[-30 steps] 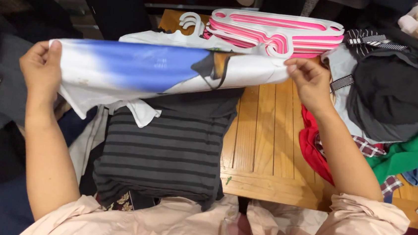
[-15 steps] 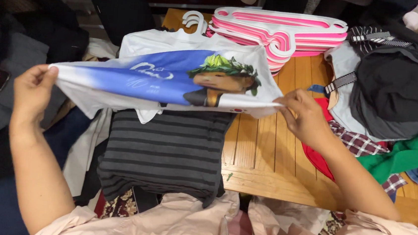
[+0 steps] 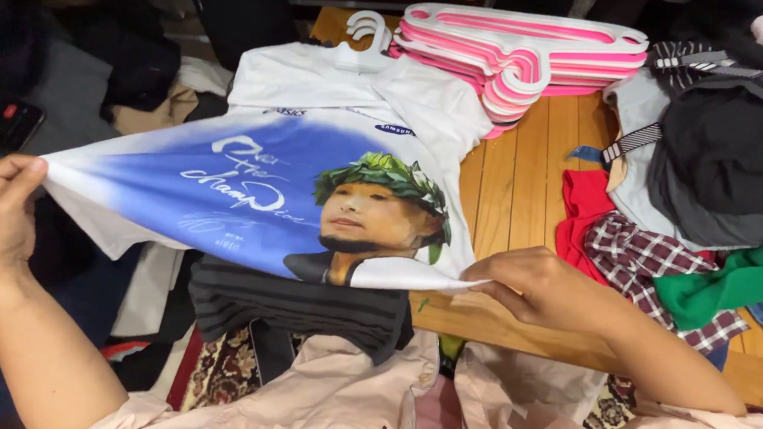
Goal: The person folds a white t-shirt with a graphic print and places it on a pile. They then pick up a light-colored polo shirt, button it, place it on a hanger, and fold it.
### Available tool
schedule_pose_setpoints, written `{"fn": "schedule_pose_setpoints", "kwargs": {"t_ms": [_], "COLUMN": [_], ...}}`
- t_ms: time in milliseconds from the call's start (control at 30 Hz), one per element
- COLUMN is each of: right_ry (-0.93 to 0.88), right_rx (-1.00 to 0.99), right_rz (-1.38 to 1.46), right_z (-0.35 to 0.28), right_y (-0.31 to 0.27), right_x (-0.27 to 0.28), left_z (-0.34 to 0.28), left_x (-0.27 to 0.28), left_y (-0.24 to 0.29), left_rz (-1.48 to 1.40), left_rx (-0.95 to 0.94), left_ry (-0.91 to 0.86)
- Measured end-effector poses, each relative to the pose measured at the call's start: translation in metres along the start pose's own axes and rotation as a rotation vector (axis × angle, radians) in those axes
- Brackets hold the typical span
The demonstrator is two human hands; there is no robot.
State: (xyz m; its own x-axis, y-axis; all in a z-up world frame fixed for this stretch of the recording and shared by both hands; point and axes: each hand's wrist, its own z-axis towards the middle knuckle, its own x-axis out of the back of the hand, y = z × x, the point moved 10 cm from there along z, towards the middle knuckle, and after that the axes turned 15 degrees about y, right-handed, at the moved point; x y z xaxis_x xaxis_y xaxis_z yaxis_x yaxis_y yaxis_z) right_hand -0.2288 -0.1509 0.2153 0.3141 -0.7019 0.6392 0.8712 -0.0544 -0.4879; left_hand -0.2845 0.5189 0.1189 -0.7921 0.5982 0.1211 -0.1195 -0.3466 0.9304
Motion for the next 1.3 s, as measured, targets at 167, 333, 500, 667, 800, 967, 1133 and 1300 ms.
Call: {"fn": "schedule_pose_setpoints", "kwargs": {"t_ms": [167, 333, 500, 667, 800, 967, 1133, 1300], "right_ry": [-0.077, -0.184, -0.379, -0.569, -0.388, -0.071, 0.148, 0.160], "right_rx": [0.001, -0.044, -0.009, -0.117, -0.129, -0.079, -0.177, -0.348], "right_rz": [0.067, 0.172, 0.308, 0.302, 0.152, 0.037, -0.175, -0.268], "right_z": [0.004, 0.001, -0.022, -0.031, -0.010, 0.030, 0.029, 0.035], "right_y": [-0.018, -0.015, -0.001, 0.014, 0.040, 0.076, 0.150, 0.220], "right_x": [-0.014, -0.043, -0.087, -0.117, -0.104, -0.059, -0.036, -0.044], "left_z": [-0.018, -0.020, -0.031, -0.059, -0.051, -0.029, -0.008, -0.008], "left_x": [0.031, 0.040, 0.022, -0.006, -0.049, -0.142, -0.256, -0.376], "left_y": [-0.005, -0.025, -0.055, -0.050, -0.038, -0.004, 0.005, 0.006], "left_rz": [-0.019, 0.123, 0.405, 0.735, 0.738, 0.780, 0.595, 0.479], "left_rx": [0.012, -0.007, 0.125, 0.313, 0.291, 0.041, -0.239, -0.427], "left_ry": [0.023, 0.018, -0.217, -0.333, -0.337, -0.412, -0.417, -0.523]}}
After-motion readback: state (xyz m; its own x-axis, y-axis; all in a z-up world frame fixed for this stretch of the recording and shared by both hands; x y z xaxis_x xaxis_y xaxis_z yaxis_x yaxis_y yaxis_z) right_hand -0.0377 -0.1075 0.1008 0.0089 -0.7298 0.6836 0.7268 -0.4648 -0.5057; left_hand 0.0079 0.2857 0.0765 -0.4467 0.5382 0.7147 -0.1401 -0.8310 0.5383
